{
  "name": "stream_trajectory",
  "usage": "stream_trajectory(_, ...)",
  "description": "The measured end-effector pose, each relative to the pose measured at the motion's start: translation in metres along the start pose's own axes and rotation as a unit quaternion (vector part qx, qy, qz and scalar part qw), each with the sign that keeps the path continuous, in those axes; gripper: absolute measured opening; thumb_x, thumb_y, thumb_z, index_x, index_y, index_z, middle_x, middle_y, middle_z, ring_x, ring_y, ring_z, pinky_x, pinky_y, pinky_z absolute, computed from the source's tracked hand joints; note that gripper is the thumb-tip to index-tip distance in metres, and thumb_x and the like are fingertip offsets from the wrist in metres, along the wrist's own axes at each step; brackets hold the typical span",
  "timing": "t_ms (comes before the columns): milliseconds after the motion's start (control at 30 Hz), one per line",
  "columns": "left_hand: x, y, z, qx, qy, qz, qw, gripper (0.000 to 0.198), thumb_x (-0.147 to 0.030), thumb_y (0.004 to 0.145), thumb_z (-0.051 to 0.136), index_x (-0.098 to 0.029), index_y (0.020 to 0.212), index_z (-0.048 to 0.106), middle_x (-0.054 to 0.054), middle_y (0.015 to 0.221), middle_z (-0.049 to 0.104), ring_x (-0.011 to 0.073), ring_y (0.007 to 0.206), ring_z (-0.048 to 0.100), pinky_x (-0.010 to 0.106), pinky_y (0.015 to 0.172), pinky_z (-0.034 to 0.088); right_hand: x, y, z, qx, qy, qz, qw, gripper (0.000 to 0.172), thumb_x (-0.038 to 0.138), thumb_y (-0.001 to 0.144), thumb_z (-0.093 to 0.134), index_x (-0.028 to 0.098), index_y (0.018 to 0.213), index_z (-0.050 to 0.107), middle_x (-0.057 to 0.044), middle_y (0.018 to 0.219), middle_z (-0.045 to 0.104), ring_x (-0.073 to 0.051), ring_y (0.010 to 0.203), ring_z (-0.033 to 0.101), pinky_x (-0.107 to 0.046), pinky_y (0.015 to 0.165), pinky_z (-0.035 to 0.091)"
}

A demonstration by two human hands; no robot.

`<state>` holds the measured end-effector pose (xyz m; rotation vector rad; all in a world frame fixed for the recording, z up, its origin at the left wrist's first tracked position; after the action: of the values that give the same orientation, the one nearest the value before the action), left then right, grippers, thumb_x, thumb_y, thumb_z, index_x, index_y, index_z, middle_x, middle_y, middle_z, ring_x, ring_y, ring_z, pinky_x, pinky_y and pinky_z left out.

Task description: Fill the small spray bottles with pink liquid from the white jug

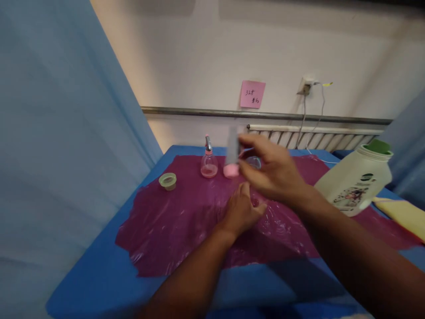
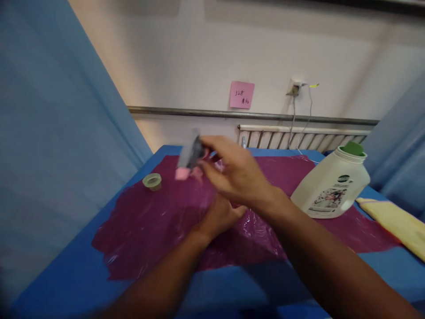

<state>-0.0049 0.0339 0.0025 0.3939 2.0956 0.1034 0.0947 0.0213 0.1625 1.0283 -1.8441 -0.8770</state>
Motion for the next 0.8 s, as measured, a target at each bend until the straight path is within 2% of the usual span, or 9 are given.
stream_trajectory(67,-0.001,0.001,0.001,-0.002,0.019,0.005,1.0,0.075,-0.029,0.088,0.087,-0.02,0.157,0.06,0.018,0.151,0.071,0.0399,0.143,0.068,0.055,0.124,0.055,-0.004,-0.001,-0.038,-0.069,0.017,0.07,0.995,0.03,0.023,0.1,0.081,0.027,0.129,0.075,-0.004,0.121,0.08,-0.021,0.105,0.076,-0.037,0.093,0.067)
stream_trajectory(133,0.0,0.002,0.002,-0.002,0.035,0.007,0.999,0.081,-0.031,0.088,0.084,-0.018,0.162,0.054,0.02,0.158,0.067,0.0414,0.149,0.065,0.057,0.128,0.051,-0.006,-0.006,-0.065,-0.122,0.04,0.125,0.984,0.029,0.03,0.095,0.09,0.028,0.121,0.079,-0.002,0.116,0.081,-0.02,0.103,0.077,-0.035,0.089,0.068)
stream_trajectory(233,0.002,0.003,0.002,0.005,0.043,0.014,0.999,0.082,-0.033,0.088,0.083,-0.019,0.163,0.052,0.019,0.161,0.064,0.0412,0.153,0.062,0.058,0.131,0.048,-0.011,-0.019,-0.083,-0.156,0.064,0.183,0.969,0.031,0.036,0.087,0.098,0.027,0.112,0.081,-0.001,0.108,0.081,-0.019,0.097,0.078,-0.034,0.084,0.068)
stream_trajectory(433,0.002,0.0,0.0,0.017,0.021,0.032,0.999,0.08,-0.034,0.088,0.086,-0.022,0.161,0.053,0.017,0.157,0.066,0.0386,0.147,0.065,0.057,0.128,0.051,-0.03,-0.051,-0.071,-0.138,0.114,0.26,0.949,0.039,0.043,0.081,0.103,0.028,0.111,0.082,-0.002,0.105,0.083,-0.023,0.099,0.079,-0.039,0.092,0.069)
stream_trajectory(533,0.002,-0.001,0.0,0.021,-0.015,0.035,0.999,0.081,-0.034,0.088,0.088,-0.024,0.161,0.053,0.015,0.159,0.066,0.0366,0.147,0.065,0.055,0.128,0.052,-0.044,-0.069,-0.061,-0.112,0.133,0.31,0.935,0.038,0.048,0.081,0.101,0.026,0.107,0.083,-0.004,0.104,0.084,-0.024,0.098,0.079,-0.039,0.09,0.067)
stream_trajectory(700,0.002,-0.001,0.003,0.048,-0.097,-0.001,0.994,0.087,-0.035,0.083,0.093,-0.028,0.162,0.057,0.014,0.164,0.064,0.0396,0.15,0.063,0.058,0.128,0.051,-0.065,-0.1,-0.05,-0.055,0.149,0.368,0.916,0.042,0.056,0.082,0.098,0.024,0.106,0.087,-0.006,0.1,0.085,-0.024,0.092,0.078,-0.039,0.089,0.064)
stream_trajectory(800,0.003,0.0,0.003,0.072,-0.161,-0.01,0.984,0.091,-0.034,0.08,0.095,-0.027,0.163,0.059,0.014,0.164,0.065,0.0413,0.153,0.061,0.061,0.13,0.05,-0.072,-0.112,-0.048,-0.049,0.174,0.392,0.902,0.047,0.061,0.083,0.097,0.025,0.11,0.089,-0.007,0.108,0.087,-0.027,0.099,0.079,-0.041,0.095,0.064)
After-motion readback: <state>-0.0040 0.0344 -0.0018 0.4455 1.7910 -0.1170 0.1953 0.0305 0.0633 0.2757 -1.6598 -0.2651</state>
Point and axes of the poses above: each hand's wrist, its own y-axis towards the middle knuckle, its own z-axis out of the palm, x = y × z, the point moved 2 cm from there along y, towards the middle knuckle
